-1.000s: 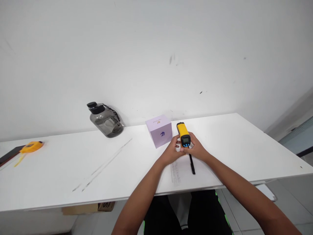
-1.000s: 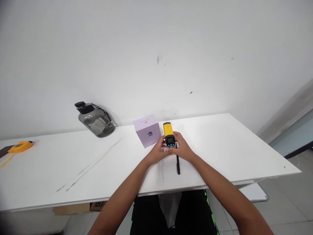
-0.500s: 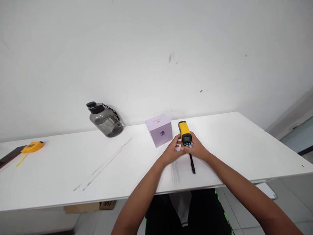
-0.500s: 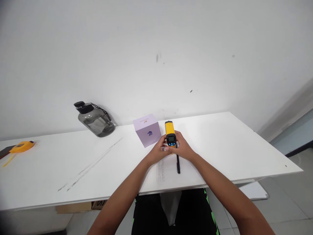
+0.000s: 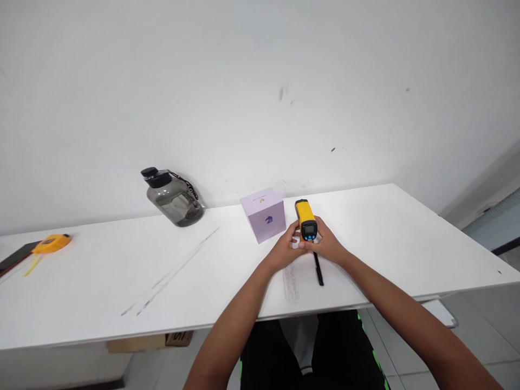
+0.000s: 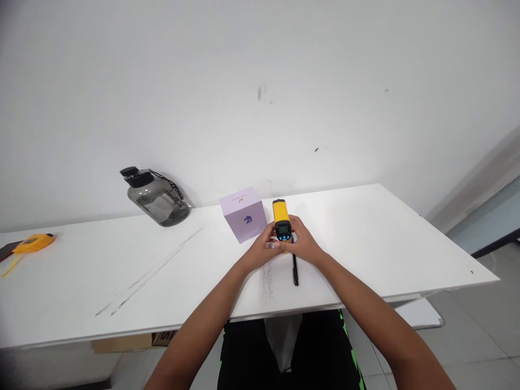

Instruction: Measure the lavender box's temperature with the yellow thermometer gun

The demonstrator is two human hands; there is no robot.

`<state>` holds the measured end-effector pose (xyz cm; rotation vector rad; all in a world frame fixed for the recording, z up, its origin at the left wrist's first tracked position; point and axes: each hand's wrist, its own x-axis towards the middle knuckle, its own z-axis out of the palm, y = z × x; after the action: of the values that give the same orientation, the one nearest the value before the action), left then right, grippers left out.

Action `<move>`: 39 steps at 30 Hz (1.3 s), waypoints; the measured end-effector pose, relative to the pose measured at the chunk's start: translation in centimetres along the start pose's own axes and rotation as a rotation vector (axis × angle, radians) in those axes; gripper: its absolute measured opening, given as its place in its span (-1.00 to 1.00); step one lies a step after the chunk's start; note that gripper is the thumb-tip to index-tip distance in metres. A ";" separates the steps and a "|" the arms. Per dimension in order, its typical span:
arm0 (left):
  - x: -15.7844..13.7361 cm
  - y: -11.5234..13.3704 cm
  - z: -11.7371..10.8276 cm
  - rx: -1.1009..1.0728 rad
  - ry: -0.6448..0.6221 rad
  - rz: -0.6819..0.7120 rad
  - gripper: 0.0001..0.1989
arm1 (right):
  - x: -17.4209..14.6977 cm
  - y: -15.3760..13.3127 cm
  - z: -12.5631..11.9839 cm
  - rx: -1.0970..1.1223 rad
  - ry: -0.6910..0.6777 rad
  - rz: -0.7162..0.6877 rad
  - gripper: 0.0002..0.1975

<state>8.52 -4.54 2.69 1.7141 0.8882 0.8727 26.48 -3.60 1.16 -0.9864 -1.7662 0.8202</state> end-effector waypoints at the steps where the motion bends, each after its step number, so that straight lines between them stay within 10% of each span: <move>1: 0.0 0.0 0.0 -0.004 0.002 0.001 -0.22 | 0.0 0.0 0.0 -0.003 0.000 0.004 -0.40; 39: -0.1 0.0 -0.1 0.023 -0.009 0.000 -0.21 | 0.0 0.2 0.1 -0.007 -0.008 0.013 -0.39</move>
<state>8.43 -4.55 2.73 1.7367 0.8955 0.8568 26.42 -3.54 0.98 -1.0011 -1.7722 0.8275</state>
